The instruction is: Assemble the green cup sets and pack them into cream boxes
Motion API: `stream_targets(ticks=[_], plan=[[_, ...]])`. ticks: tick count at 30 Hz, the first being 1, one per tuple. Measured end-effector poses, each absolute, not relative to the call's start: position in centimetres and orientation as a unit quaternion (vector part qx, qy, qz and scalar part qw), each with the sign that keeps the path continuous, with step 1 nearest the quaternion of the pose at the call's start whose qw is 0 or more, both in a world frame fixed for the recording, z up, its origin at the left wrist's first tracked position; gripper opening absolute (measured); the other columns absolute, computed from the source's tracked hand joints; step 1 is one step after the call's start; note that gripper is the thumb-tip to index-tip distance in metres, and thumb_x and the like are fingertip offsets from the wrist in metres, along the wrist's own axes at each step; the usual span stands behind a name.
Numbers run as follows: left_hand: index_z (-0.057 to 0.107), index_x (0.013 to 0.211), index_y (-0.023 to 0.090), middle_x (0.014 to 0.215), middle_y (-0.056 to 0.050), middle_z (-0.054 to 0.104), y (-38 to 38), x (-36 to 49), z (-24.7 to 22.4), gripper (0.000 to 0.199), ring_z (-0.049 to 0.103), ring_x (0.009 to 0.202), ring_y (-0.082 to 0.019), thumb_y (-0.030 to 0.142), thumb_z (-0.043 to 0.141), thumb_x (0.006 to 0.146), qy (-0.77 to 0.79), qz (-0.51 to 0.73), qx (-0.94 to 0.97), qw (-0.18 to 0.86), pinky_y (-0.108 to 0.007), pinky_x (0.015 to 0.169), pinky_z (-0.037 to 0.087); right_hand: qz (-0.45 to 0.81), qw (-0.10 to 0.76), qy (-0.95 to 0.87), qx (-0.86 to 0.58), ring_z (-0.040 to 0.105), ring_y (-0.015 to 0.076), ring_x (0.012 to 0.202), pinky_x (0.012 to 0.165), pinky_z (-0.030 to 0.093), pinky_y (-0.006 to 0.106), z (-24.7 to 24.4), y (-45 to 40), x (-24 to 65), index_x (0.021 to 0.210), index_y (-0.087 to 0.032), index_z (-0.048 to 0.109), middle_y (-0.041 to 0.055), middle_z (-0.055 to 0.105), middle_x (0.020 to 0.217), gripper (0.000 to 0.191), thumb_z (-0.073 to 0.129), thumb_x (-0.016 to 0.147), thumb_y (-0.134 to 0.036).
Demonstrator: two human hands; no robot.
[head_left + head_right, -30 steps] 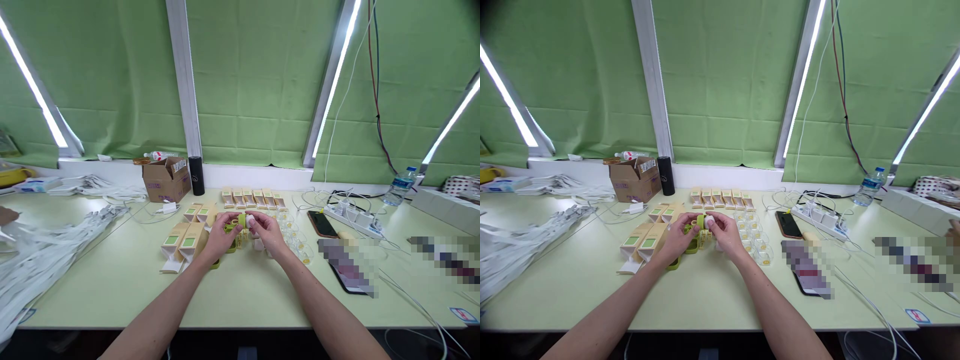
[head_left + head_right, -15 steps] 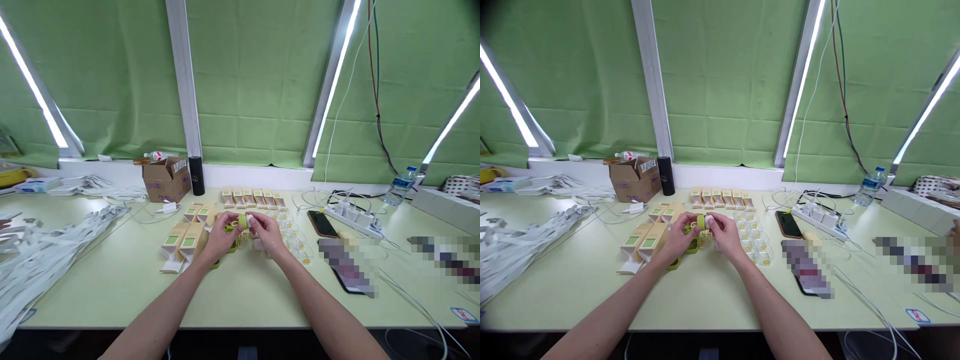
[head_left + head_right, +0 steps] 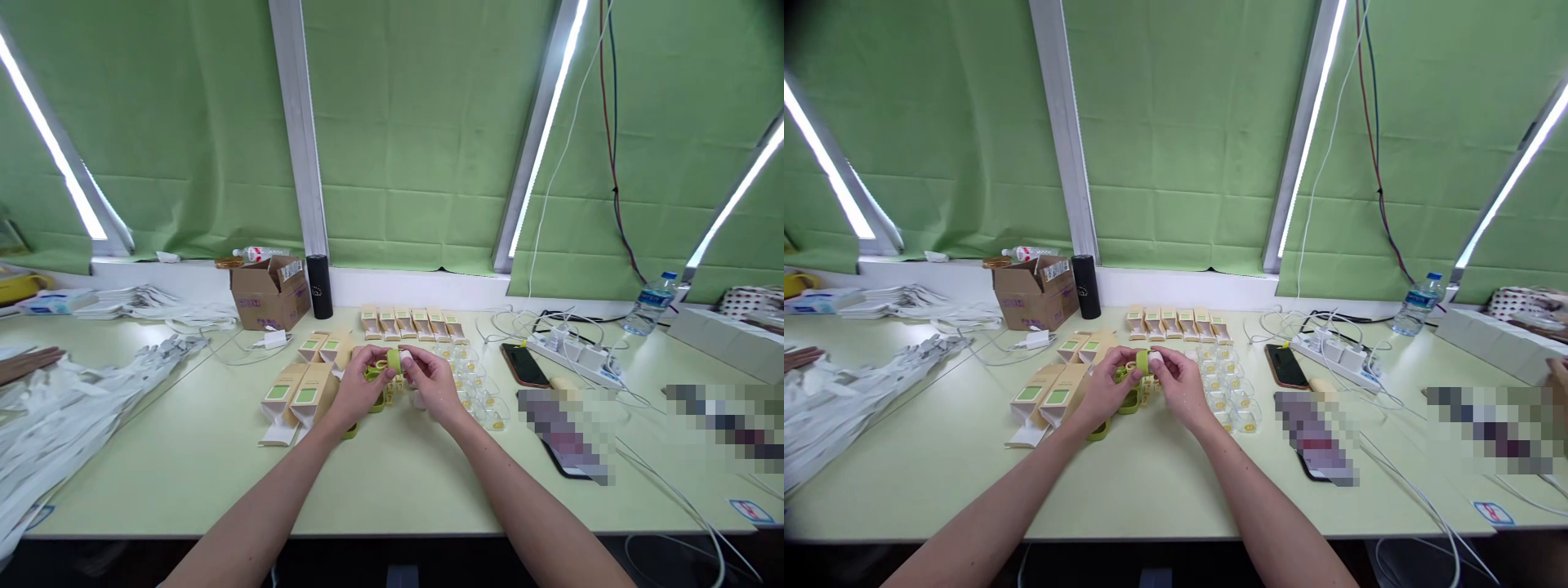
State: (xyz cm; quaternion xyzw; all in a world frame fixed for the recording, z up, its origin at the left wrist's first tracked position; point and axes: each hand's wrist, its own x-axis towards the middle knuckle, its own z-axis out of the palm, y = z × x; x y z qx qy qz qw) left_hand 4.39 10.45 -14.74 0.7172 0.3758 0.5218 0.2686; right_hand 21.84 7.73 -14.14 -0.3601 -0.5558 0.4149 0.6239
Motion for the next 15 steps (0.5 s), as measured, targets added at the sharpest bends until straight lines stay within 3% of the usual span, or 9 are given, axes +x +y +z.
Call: stream_targets(ticks=[4, 7, 11, 15], plan=[[0.068, 0.111, 0.021, 0.108, -0.008, 0.062, 10.1, 4.4, -14.6, 0.046, 0.065, 0.103, -0.024, 0.061, 0.068, 0.09, 0.387, 0.509, 0.729, 0.243, -0.042, 0.097, 0.056, 0.41, 0.633, -0.55, -0.359, 0.06, 0.0157, 0.065, 0.061, 0.051, 0.029, -14.2, 7.7, 21.7, 0.108, -0.019, 0.077, 0.0028, 0.07, 0.078, 0.044, 0.076, 0.085, -0.056], [0.067, 0.118, 0.021, 0.117, -0.01, 0.059, 9.5, 4.4, -14.4, 0.044, 0.061, 0.115, -0.027, 0.058, 0.065, 0.093, 0.392, 0.506, 0.74, 0.206, -0.044, 0.102, 0.054, 0.406, 0.633, -0.556, -0.355, 0.062, 0.0167, 0.067, 0.063, 0.053, 0.029, -14.3, 7.7, 21.6, 0.106, -0.02, 0.076, 0.0033, 0.072, 0.08, 0.041, 0.076, 0.085, -0.054], [0.058, 0.137, 0.025, 0.133, -0.012, 0.058, 8.9, 4.7, -14.3, 0.049, 0.049, 0.135, -0.03, 0.043, 0.069, 0.093, 0.362, 0.506, 0.77, 0.145, -0.048, 0.112, 0.047, 0.402, 0.634, -0.561, -0.349, 0.064, 0.017, 0.068, 0.065, 0.055, 0.03, -14.7, 7.7, 21.5, 0.106, -0.021, 0.075, 0.0035, 0.073, 0.083, 0.038, 0.076, 0.086, -0.053], [0.051, 0.141, 0.026, 0.14, -0.012, 0.056, 9.0, 5.1, -14.8, 0.051, 0.054, 0.133, -0.028, 0.027, 0.068, 0.094, 0.321, 0.505, 0.79, 0.134, -0.048, 0.113, 0.048, 0.412, 0.64, -0.551, -0.341, 0.069, 0.0201, 0.076, 0.068, 0.059, 0.032, -14.8, 7.6, 21.1, 0.105, -0.022, 0.074, 0.004, 0.075, 0.085, 0.039, 0.078, 0.084, -0.055]])
